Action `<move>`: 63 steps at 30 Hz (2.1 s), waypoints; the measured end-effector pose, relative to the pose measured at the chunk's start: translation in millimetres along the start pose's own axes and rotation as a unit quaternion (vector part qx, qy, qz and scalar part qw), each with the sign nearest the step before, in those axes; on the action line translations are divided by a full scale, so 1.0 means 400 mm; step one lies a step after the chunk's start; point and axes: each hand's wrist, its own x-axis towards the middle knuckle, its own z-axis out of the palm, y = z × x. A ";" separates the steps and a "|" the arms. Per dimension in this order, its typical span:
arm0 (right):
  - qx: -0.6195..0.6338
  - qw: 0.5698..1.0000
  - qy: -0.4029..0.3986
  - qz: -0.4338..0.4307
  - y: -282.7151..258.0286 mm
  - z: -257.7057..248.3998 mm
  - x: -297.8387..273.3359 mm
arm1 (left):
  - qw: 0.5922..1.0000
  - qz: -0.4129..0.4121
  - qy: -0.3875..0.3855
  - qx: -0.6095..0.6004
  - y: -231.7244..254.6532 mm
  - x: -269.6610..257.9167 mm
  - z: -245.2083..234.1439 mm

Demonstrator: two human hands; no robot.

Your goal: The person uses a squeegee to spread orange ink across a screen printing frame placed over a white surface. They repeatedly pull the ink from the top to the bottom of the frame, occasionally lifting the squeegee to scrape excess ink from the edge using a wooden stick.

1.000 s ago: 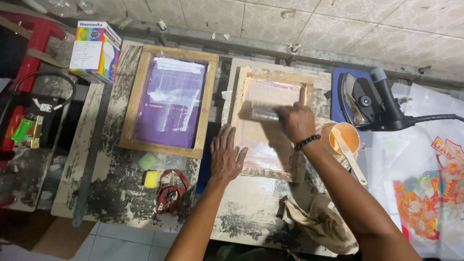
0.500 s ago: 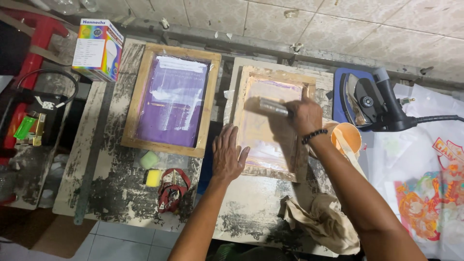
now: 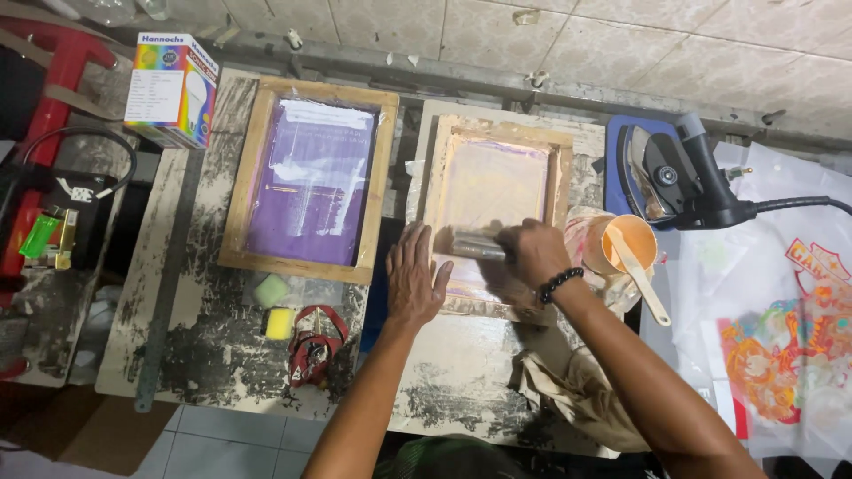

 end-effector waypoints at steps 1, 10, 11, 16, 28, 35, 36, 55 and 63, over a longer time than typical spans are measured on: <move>-0.006 1.000 -0.015 0.003 -0.015 -0.007 -0.022 | 1.000 -0.002 -0.003 -0.006 -0.004 -0.004 0.004; -0.025 0.995 0.094 0.032 0.075 -0.037 0.107 | 0.998 -0.012 -0.040 -0.040 0.012 -0.073 -0.059; -0.069 0.973 0.218 -0.003 0.094 -0.017 0.147 | 0.999 -0.002 -0.044 -0.029 0.013 -0.078 -0.063; -0.082 0.978 0.189 -0.022 0.016 0.028 0.067 | 0.996 0.014 -0.078 -0.028 0.010 -0.129 -0.083; -0.083 0.992 0.095 0.028 0.166 0.022 0.257 | 0.996 0.083 -0.036 -0.008 -0.064 -0.157 -0.051; -0.024 0.999 0.023 0.016 0.058 -0.025 0.106 | 0.995 0.072 -0.053 -0.034 -0.073 -0.124 -0.070; -0.026 0.999 0.025 0.019 0.048 -0.014 0.066 | 0.995 0.076 -0.052 -0.036 -0.072 -0.120 -0.070; 0.500 0.839 0.054 0.208 -0.078 -0.420 -0.153 | 0.977 0.185 -0.084 0.061 -0.115 -0.134 -0.043; 0.563 0.784 0.117 0.235 -0.069 -0.451 -0.216 | 0.974 0.200 -0.082 0.069 -0.088 -0.147 -0.088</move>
